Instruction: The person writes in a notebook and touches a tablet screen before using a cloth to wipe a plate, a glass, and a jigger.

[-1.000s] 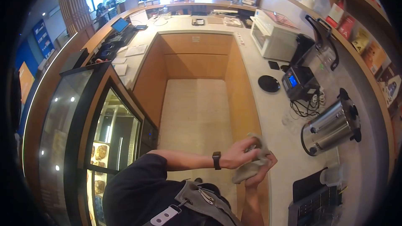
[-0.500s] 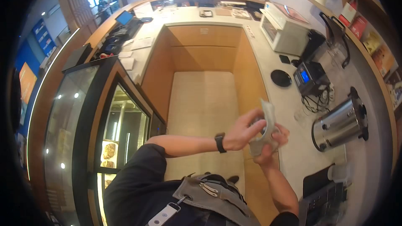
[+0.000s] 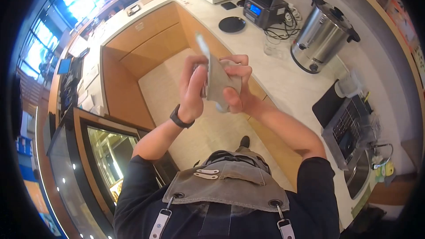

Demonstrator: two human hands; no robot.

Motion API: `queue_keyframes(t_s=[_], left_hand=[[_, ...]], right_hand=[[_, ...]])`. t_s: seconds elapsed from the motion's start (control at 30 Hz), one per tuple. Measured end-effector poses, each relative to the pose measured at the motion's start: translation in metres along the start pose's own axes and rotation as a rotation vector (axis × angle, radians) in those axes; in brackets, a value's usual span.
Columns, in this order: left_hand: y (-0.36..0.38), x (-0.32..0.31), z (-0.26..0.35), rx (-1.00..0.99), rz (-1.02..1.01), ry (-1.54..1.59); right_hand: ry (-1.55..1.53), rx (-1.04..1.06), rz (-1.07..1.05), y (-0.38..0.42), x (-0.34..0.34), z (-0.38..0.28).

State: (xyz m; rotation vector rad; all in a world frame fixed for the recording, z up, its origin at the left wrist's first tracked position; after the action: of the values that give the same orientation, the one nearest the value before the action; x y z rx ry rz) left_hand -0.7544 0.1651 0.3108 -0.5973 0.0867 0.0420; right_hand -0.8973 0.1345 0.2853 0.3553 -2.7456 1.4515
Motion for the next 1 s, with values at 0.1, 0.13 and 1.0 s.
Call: queue_keyframes(t_s=[0.1,0.13,1.0], left_hand=[[-0.010,0.004,-0.001,-0.634,-0.100,-0.329],[-0.016,0.008,-0.005,-0.686,-0.172,-0.361],[0.000,0.003,-0.015,-0.831,-0.273,-0.699]], right_hand=[[-0.618,-0.617,0.107,-0.001,-0.001,-0.032],[-0.728,-0.786,0.074,-0.002,0.003,-0.036],[-0.485,-0.959,0.379,0.036,0.015,-0.018]])
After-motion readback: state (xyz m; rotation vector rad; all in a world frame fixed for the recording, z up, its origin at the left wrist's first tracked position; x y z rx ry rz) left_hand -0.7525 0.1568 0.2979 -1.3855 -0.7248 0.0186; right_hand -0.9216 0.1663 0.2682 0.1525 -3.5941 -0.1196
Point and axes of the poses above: each hand's wrist, its own y-axis away from the middle knuckle, its own x-axis out of the back of the hand, z = x × y, the point moved 2 cm from there along -y, towards the middle knuckle, and after that the axes turned 6 degrees about -x, right-handed, at the moved point
